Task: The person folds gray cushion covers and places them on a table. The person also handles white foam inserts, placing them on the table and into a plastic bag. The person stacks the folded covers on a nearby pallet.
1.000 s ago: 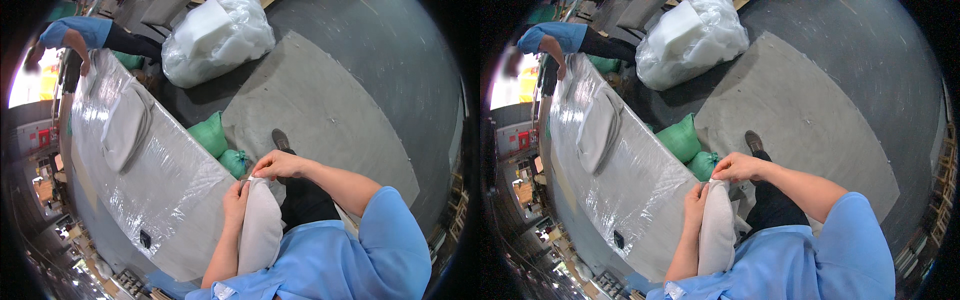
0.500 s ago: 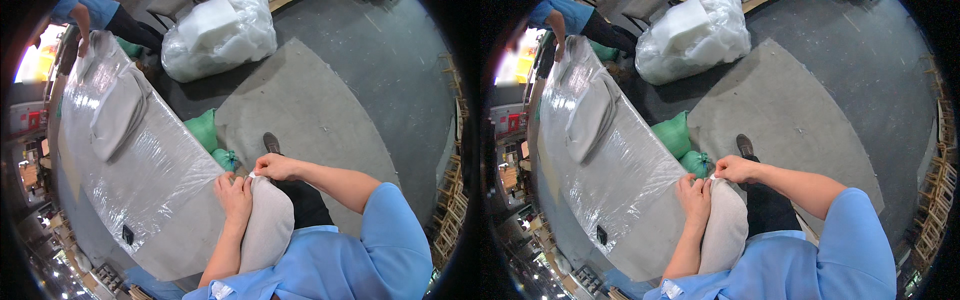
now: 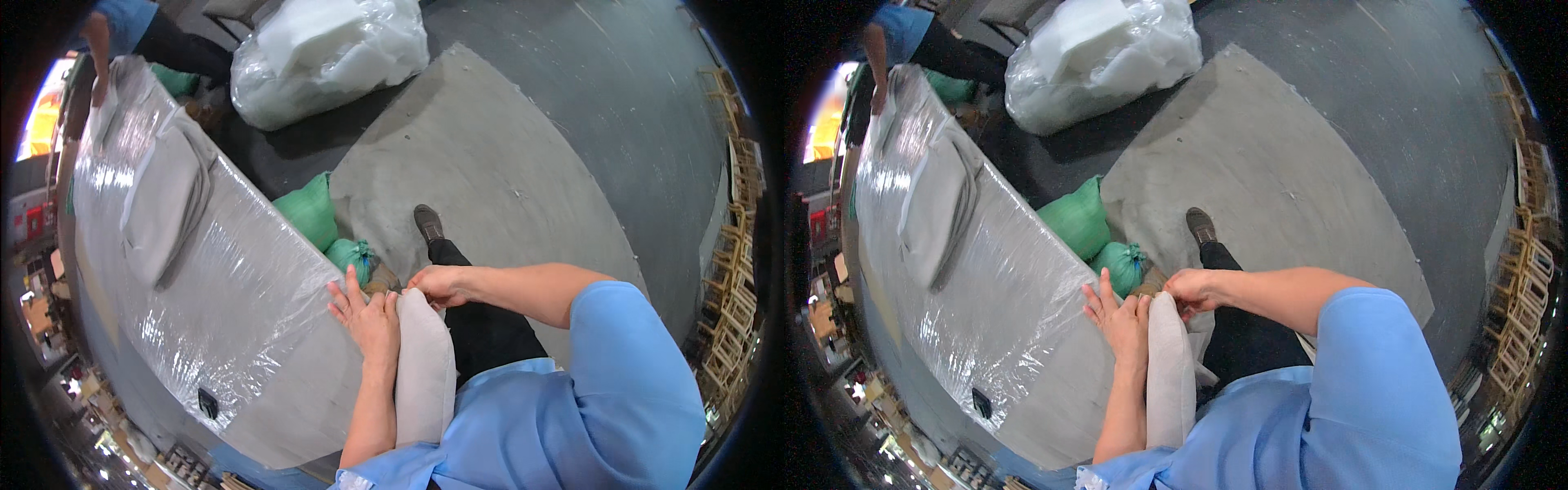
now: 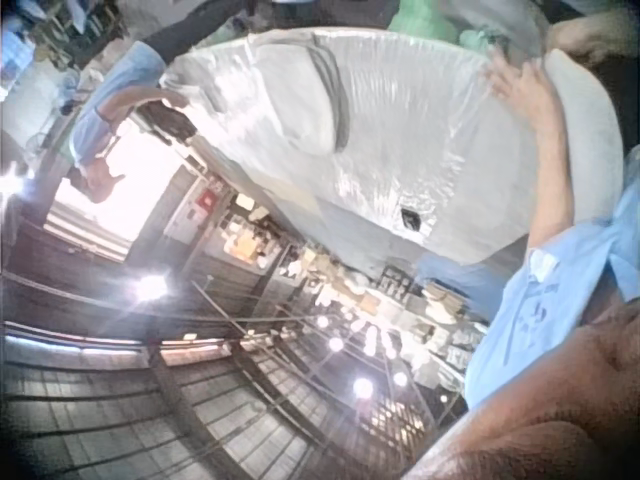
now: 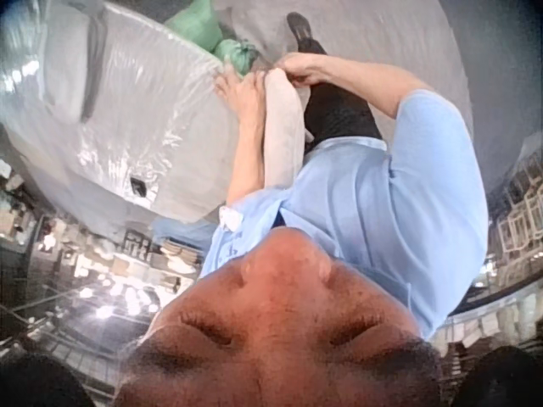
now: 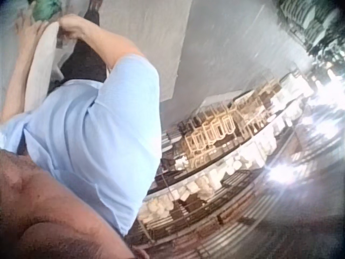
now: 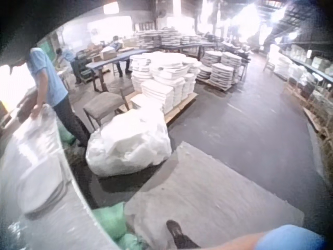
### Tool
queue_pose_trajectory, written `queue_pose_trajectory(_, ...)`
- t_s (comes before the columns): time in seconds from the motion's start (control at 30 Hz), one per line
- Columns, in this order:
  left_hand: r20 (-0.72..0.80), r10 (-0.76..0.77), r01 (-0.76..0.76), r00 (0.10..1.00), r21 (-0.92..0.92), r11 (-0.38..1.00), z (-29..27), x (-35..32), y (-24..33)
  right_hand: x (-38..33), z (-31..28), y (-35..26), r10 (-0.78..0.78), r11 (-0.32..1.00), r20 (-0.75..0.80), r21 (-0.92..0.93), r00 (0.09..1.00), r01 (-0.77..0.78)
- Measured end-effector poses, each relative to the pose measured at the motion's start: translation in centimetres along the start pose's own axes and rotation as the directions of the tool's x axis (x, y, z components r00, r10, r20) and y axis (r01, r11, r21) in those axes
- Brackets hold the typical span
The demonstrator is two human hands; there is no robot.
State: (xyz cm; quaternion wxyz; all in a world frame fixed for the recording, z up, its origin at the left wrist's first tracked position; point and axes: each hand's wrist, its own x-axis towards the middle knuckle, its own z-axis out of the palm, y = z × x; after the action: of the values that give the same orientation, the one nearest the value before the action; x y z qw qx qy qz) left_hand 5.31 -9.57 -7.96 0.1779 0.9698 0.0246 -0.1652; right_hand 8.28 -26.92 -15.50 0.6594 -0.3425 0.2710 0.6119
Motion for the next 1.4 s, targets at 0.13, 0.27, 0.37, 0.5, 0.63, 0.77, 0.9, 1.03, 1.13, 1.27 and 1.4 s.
queue_pose_trajectory(0.13, -0.008, 0.008, -0.008, 1.000, -0.008, 1.000, 0.1, 0.0, -0.2, -0.3, -0.7, 0.9, 0.035, 0.971, 0.107, 0.231, 0.994, -0.059)
queue_pose_trajectory(0.27, 0.003, 0.008, -0.008, 1.000, 0.017, 1.000, 0.2, 0.1, -0.4, 0.7, -0.3, 0.7, -0.001, 0.973, 0.121, 0.231, 0.993, -0.027)
queue_pose_trajectory(0.37, 0.016, 0.000, 0.000, 1.000, 0.032, 0.999, 0.4, 0.1, -0.4, 1.1, -0.3, 0.7, 0.030, 0.984, 0.086, 0.170, 0.996, -0.044)
queue_pose_trajectory(0.5, 0.083, -0.014, 0.010, 0.996, 0.059, 0.998, 0.0, 0.0, -0.1, 2.9, -0.1, 1.5, 0.130, 0.983, 0.024, 0.128, 0.991, -0.132)
queue_pose_trajectory(0.63, 0.057, -0.012, 0.019, 0.998, -0.133, 0.991, -1.1, 0.6, 0.0, 3.3, 0.0, 2.2, 0.149, 0.978, 0.046, 0.141, 0.988, -0.154)
queue_pose_trajectory(0.77, 0.285, -0.023, 0.236, 0.958, -0.745, 0.624, -5.3, 0.8, 2.6, 3.1, 0.3, 2.0, 0.143, 0.982, 0.045, 0.118, 0.989, -0.147)
queue_pose_trajectory(0.9, 0.309, 0.081, 0.255, 0.948, -0.884, 0.392, -2.0, -0.8, 1.9, 5.2, -0.4, 4.0, 0.071, 0.972, 0.082, 0.217, 0.994, -0.087)
queue_pose_trajectory(1.03, 0.240, 0.005, 0.229, 0.971, -0.932, 0.280, -0.3, -1.7, 1.1, 5.1, 0.4, 4.4, 0.045, 0.970, 0.069, 0.237, 0.997, -0.060)
queue_pose_trajectory(1.13, 0.244, -0.053, 0.248, 0.968, -0.925, 0.287, -0.1, -2.0, 0.6, 3.0, 0.8, 4.1, -0.093, 0.983, -0.004, 0.162, 0.996, 0.092)
queue_pose_trajectory(1.27, 0.081, -0.068, 0.104, 0.994, -0.849, 0.519, 0.3, -1.9, -2.4, -1.0, 1.7, 4.0, -0.571, 0.804, -0.316, -0.028, 0.758, 0.594)
queue_pose_trajectory(1.4, 0.216, -0.033, 0.216, 0.976, -0.926, 0.310, -6.0, 0.4, 0.2, -4.8, 4.9, 3.7, -0.800, 0.509, -0.356, 0.025, 0.484, 0.860)
